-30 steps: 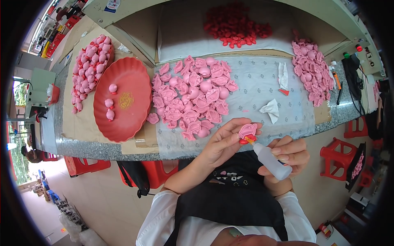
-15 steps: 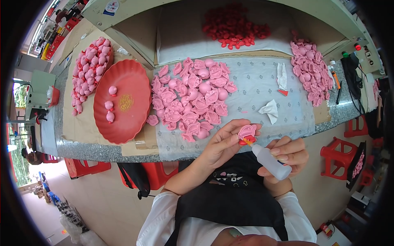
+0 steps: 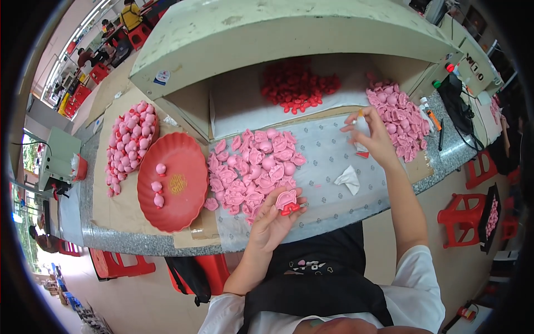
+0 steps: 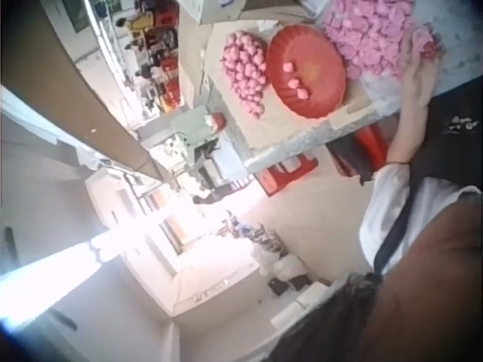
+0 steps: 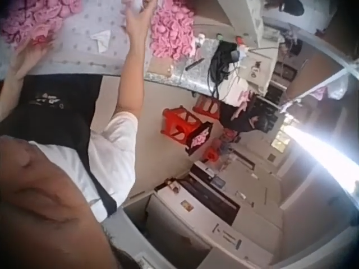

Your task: Applying glue to small pink plastic toy parts and assembling them on a factory workbench.

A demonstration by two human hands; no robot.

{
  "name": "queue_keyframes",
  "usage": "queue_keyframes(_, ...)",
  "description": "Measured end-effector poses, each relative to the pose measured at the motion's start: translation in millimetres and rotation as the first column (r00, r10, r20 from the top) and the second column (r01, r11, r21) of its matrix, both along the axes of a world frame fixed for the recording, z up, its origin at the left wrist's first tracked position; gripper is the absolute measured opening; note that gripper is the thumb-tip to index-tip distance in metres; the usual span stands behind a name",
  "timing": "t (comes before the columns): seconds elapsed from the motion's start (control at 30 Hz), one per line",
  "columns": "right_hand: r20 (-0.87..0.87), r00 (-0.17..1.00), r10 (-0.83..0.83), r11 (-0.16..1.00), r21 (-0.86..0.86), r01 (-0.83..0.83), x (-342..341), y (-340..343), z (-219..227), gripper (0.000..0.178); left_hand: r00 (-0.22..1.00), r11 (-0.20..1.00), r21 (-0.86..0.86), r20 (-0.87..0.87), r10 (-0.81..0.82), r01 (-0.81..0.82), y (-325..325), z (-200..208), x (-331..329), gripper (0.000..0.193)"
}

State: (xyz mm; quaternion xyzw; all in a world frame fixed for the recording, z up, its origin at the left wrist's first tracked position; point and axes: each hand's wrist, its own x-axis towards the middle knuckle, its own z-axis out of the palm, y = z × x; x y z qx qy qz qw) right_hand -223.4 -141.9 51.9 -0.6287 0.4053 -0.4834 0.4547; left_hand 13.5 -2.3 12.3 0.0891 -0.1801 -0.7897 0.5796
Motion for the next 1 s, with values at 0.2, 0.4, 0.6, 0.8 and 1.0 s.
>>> queue_keyframes(0.2, -0.426, 0.648, -0.631, 0.752, -0.540, 0.377, -48.6, -83.2, -14.4, 0.021, 0.998, 0.998, 0.041, -0.011, 0.056, -0.056, 7.7, -2.1, 10.7, 0.041)
queue_keyframes(0.4, -0.667, 0.402, -0.627, 0.774, -0.590, 0.230, -53.2, -84.3, 2.9, 0.016, 1.000, 1.000, 0.023, -0.020, -0.004, 0.004, 7.6, -3.8, 8.9, 0.040)
queue_keyframes(0.6, -0.756, 0.208, -0.620, 0.781, -0.570, 0.257, -51.2, -97.8, -15.7, 0.020, 0.998, 0.999, 0.031, 0.051, -0.038, 0.037, 9.6, 2.3, -0.1, 0.042)
queue_keyframes(0.8, -0.379, 0.921, -0.087, 0.987, 0.090, 0.131, 1.3, -23.2, -4.7, 0.015, 0.998, 0.998, 0.065, 0.063, -0.006, 0.002, 7.3, -5.1, 5.9, 0.045)
queue_keyframes(1.0, -0.253, 0.964, 0.076, 0.928, 0.371, 0.025, 22.2, 21.6, -30.2, 0.012, 0.999, 0.999, -0.013, 0.025, -0.029, 0.029, 11.0, 2.7, 2.3, 0.046)
